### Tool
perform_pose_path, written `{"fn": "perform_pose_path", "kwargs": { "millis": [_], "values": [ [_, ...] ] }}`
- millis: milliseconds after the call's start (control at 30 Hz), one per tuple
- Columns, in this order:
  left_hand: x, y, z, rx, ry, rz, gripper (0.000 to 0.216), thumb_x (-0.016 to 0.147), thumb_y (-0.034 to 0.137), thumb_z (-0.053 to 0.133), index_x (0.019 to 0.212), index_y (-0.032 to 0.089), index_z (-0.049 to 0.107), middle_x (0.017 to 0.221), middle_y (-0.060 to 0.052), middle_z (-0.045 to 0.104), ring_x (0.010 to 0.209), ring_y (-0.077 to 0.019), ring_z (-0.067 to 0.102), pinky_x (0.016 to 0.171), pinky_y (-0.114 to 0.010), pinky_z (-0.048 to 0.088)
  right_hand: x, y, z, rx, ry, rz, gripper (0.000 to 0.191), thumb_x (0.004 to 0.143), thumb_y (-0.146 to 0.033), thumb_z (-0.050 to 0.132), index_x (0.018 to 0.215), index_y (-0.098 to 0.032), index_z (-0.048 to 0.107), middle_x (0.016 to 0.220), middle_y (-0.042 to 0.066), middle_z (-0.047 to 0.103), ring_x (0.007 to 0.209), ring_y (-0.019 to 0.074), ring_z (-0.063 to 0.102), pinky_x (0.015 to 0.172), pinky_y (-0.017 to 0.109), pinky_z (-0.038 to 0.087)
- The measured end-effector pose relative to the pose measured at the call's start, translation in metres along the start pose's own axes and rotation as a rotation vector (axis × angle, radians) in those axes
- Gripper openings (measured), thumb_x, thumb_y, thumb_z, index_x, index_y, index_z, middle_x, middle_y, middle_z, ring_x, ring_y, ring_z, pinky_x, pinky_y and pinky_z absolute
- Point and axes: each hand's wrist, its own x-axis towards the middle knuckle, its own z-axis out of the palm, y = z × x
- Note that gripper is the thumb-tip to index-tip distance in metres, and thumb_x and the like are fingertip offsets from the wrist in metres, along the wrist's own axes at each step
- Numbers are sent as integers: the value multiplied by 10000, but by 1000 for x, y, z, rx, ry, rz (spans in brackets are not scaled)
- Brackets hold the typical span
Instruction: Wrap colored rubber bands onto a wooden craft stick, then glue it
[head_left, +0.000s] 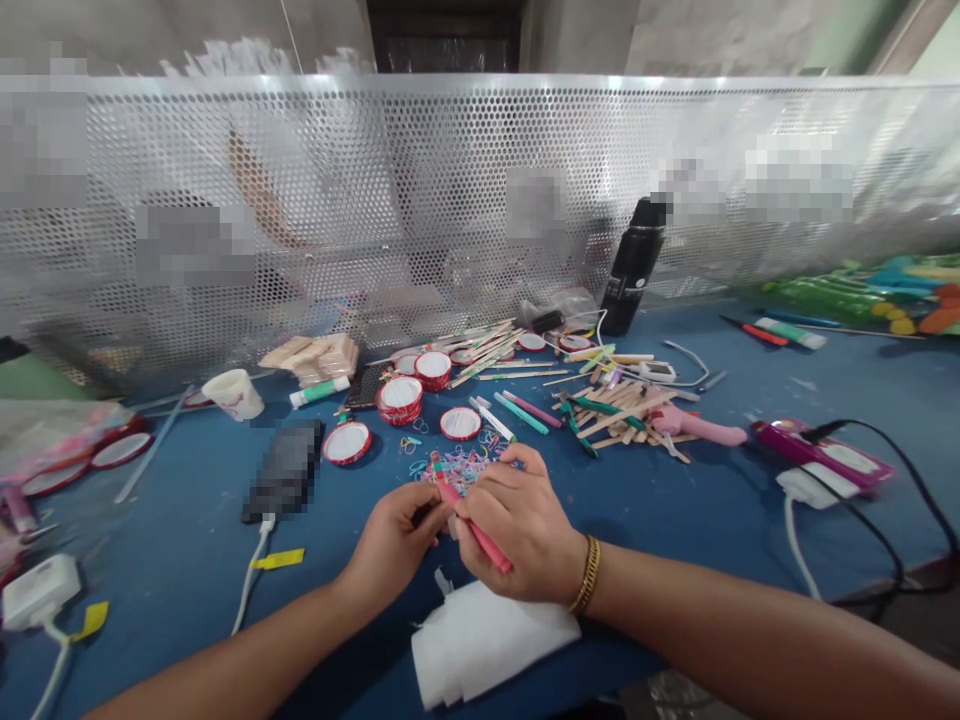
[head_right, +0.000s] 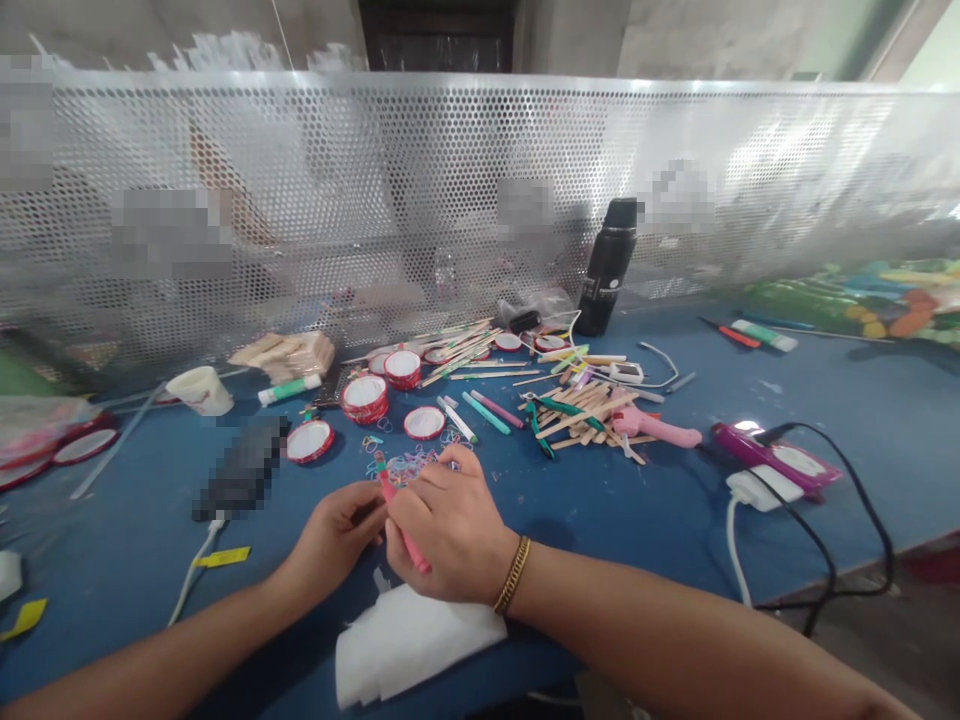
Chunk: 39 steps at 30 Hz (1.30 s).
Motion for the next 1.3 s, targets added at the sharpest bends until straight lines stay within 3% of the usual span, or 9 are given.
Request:
{"fn": "perform_pose_path", "kwargs": {
  "millis": [200, 533, 1300],
  "values": [
    [0, 1, 0, -18, -5, -16, 309, 922, 353, 539, 685, 165, 603, 659, 20, 548, 591, -113, 511, 558, -212, 414, 1, 2, -4, 3, 50, -2, 78, 813, -183, 542, 738, -190, 524, 598, -33, 546, 602, 127, 458, 808, 377, 318],
    [1, 0, 1, 1, 3, 5, 310, 922, 349, 539, 682, 161, 596, 647, 25, 534, 582, -108, 496, 544, -205, 401, -1, 1, 1, -14, 12, -20, 120, 832, -201, 530, 713, -182, 525, 603, -25, 557, 629, 131, 479, 794, 375, 322],
    [0, 0, 0, -17, -10, -16, 300, 922, 347, 535, 691, 165, 597, 667, 25, 541, 591, -108, 507, 559, -205, 420, 2, 1, -3, -16, 59, -10, 114, 812, -178, 544, 703, -182, 511, 581, -37, 536, 587, 116, 445, 786, 373, 330]
  ]
}}
